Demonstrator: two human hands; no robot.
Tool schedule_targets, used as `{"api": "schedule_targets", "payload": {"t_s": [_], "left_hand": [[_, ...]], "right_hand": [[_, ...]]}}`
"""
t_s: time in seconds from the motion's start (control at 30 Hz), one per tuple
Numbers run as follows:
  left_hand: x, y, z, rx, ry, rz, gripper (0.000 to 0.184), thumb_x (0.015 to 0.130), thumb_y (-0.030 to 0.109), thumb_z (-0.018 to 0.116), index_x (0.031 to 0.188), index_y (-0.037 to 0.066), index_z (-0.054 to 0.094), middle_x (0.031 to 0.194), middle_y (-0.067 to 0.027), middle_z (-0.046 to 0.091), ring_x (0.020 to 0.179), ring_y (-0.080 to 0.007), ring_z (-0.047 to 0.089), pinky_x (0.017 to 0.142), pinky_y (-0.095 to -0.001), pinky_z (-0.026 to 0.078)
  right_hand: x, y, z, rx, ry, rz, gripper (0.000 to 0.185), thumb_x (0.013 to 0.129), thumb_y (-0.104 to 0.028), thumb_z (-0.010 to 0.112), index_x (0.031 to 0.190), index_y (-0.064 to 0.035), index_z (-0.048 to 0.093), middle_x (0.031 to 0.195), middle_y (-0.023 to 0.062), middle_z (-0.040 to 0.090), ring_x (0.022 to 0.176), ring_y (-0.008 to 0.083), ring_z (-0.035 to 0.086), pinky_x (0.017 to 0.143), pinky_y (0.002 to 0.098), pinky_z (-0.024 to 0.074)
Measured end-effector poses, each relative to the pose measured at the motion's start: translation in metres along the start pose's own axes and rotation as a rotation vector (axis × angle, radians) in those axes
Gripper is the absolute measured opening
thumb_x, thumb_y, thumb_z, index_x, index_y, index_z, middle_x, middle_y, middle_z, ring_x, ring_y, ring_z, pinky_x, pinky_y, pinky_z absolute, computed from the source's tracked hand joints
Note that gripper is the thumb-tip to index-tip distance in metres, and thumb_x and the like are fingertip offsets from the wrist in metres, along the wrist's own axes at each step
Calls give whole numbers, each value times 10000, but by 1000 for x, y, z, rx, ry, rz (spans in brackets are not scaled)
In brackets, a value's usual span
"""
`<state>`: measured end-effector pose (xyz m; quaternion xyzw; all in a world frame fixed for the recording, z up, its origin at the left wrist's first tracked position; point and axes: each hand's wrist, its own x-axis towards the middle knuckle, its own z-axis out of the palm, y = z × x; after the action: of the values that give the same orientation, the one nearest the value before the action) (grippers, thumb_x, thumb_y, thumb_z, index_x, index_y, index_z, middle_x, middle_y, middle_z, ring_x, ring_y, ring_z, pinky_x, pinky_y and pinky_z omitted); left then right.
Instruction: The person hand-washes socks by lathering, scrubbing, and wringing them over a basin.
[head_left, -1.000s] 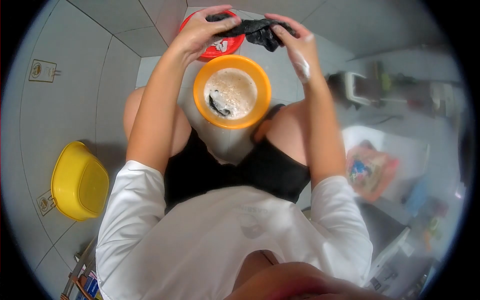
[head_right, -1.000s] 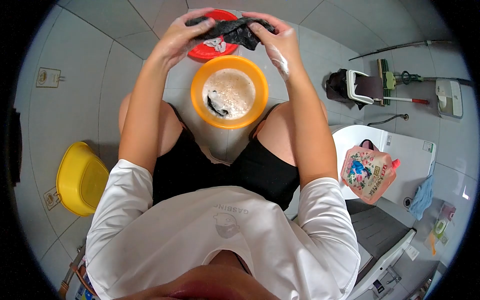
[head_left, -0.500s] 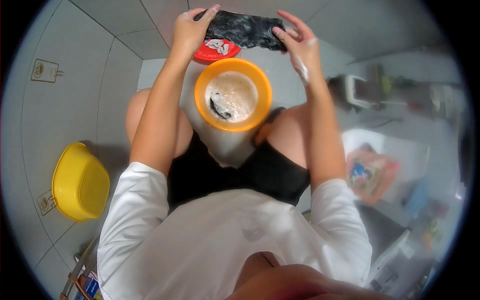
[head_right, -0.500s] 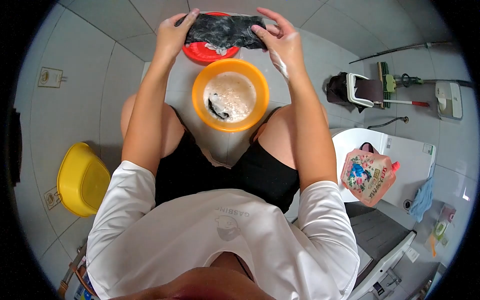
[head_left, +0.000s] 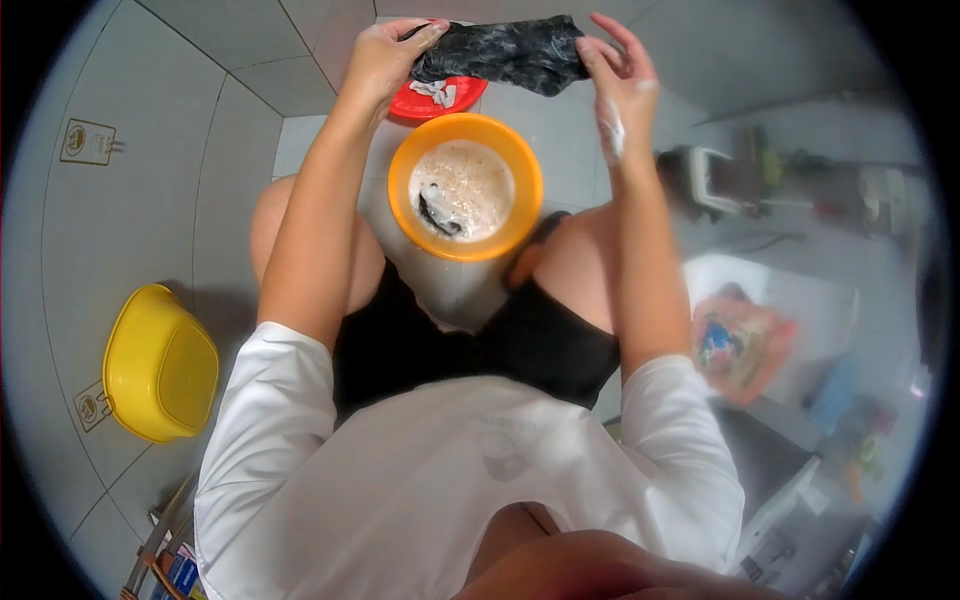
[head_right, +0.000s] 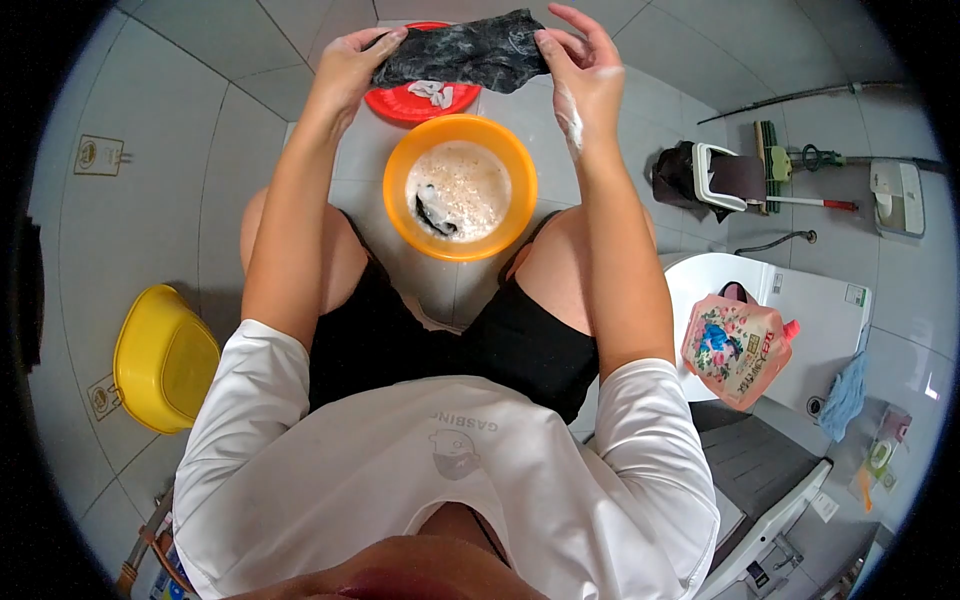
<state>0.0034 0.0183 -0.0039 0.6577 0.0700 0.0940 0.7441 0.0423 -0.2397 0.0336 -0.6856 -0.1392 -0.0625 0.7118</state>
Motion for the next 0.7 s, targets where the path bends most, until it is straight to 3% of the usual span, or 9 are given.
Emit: {"api": "schedule_targets", "payload": {"t_s": [0.1,0.2,0.3,0.4,0.47,0.5,0.57,0.6,0.7], "left_hand": [[-6,14,1,157,101,-161,394,985,388,662,1059,3,699,897,-39,729,712,-93,659,665,-228,527],[0,4,-6,77,98,-215,425,983,452,647,1028,31,685,852,-15,711,703,-91,653,649,-221,515],[1,1,2,-29,95,-78,404,989,445,640,1029,45,684,860,-14,714,727,-95,668,667,-237,536],[-4,5,10,-143,60,-130,371,999,418,629,1046,53,673,900,-31,724,770,-107,692,716,-264,569],[-5,2,13,-236,-22,-151,355,1004,399,624,1068,52,668,923,-41,727,782,-117,703,727,-276,582],[-7,3,16,-328,-102,-171,341,1009,379,619,1090,51,664,945,-50,730,794,-127,714,737,-288,595],[-14,-1,32,-405,-106,-236,286,1008,352,619,1043,71,652,885,-23,688,757,-118,694,668,-281,576],[-18,-5,40,-482,-108,-302,237,1007,326,620,996,90,641,826,4,646,719,-110,674,600,-273,558],[-24,-19,51,-669,-224,-385,211,1008,327,610,1011,118,645,903,-23,694,765,-125,685,656,-284,570]], "right_hand": [[0,-1,0,27,-5,-7,410,926,-59,724,1321,-41,618,1070,78,700,985,97,627,885,221,491],[-1,0,2,83,-29,-17,413,926,-61,727,1321,-33,612,1072,79,698,990,99,625,887,215,487],[-4,-3,5,76,-23,-28,390,932,-94,725,1302,-22,623,1060,76,701,1002,94,620,919,248,482],[-7,-11,7,-51,11,83,448,954,-113,692,1366,-16,547,1089,112,696,1052,150,633,960,303,485],[-9,-16,12,412,-151,233,547,997,-169,649,1489,-118,414,1002,29,677,756,70,584,659,160,459],[-11,-13,16,412,-151,232,547,997,-169,649,1489,-118,414,1002,29,677,756,70,584,659,160,459],[-18,-4,26,582,-246,204,521,972,-117,655,1436,-25,437,1146,162,678,1102,231,640,981,353,491],[-23,-4,31,604,-245,240,463,986,-46,596,1415,-18,425,1171,202,675,1087,261,663,925,326,565],[-36,11,50,538,-159,341,318,970,-32,606,1283,10,567,1157,154,685,1086,218,655,955,334,544]]}}
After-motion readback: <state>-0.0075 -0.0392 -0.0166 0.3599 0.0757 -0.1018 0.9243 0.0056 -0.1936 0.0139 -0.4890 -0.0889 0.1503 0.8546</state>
